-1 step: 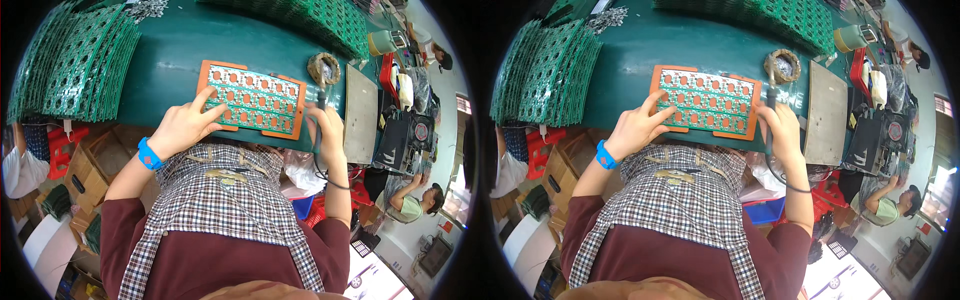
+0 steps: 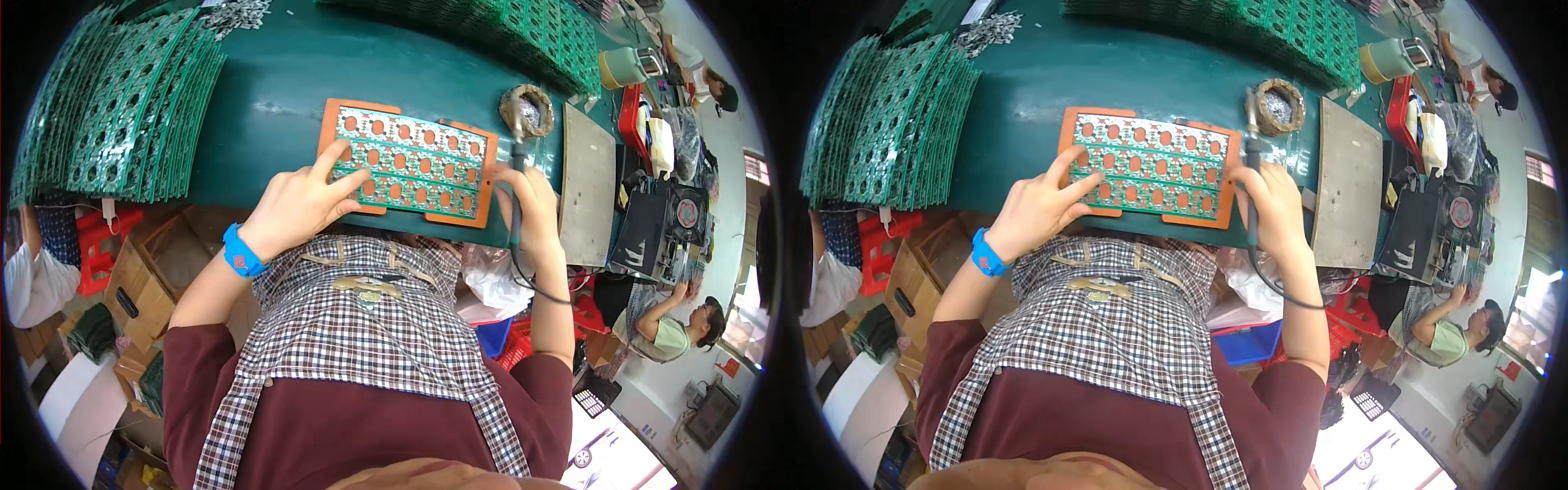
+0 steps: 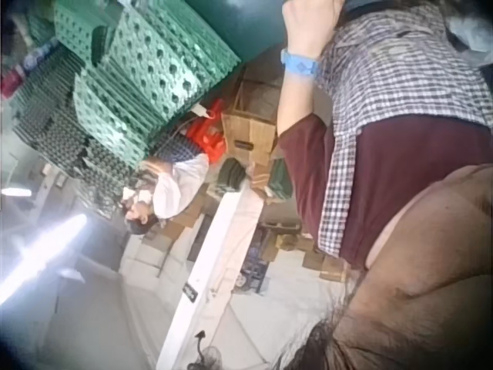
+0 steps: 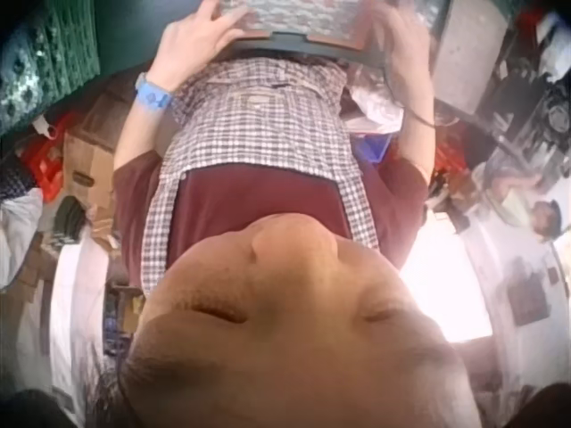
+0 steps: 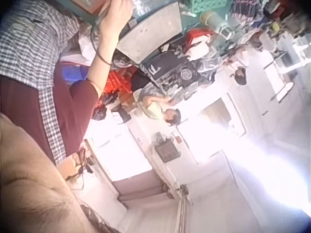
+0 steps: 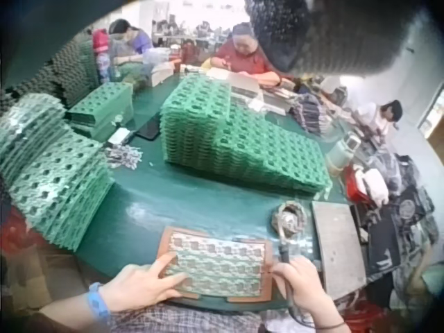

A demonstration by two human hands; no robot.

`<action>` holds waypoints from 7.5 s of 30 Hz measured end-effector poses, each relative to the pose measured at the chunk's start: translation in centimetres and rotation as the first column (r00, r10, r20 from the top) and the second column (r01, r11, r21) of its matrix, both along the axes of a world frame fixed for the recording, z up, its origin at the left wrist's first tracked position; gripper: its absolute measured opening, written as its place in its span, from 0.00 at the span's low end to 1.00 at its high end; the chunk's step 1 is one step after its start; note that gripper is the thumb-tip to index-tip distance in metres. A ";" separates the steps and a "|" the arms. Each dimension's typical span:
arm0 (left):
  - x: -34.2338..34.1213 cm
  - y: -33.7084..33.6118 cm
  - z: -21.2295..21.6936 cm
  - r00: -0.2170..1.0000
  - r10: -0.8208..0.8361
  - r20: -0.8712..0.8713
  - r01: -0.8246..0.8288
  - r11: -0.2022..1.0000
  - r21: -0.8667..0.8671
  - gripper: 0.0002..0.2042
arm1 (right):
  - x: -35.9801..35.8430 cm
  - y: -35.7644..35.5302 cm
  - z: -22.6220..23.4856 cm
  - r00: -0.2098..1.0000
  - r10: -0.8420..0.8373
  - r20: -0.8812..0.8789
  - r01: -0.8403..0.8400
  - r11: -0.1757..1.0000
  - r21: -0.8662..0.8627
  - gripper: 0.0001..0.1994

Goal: The person solders components onto a circuit board panel mounted in a fixture using a soldering iron. The person removes the completed panel, places a new circuit board panel from a stack into the fixture, and solders the components on the new panel.

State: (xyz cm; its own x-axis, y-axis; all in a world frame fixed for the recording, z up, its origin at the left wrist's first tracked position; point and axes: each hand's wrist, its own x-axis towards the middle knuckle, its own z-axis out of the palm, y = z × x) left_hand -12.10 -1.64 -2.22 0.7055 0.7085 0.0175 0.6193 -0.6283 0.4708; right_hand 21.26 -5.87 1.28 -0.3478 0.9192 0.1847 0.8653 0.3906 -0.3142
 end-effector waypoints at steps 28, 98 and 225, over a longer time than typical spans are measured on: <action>-3.1 -2.2 -1.9 0.631 0.470 0.617 -0.570 0.821 -0.043 0.15 | 12.0 -14.0 -8.8 -0.103 -0.337 -0.936 0.988 -0.142 -0.058 0.17; 16.8 4.6 0.0 0.918 0.097 0.384 -0.186 0.962 0.201 0.06 | 2.4 -4.5 -3.9 0.633 -0.316 -0.707 0.518 0.851 0.085 0.28; 16.1 3.2 -2.8 0.938 0.178 0.298 -0.191 0.982 0.014 0.09 | 0.0 -1.1 -4.5 0.748 -0.266 -0.608 0.343 0.939 0.011 0.07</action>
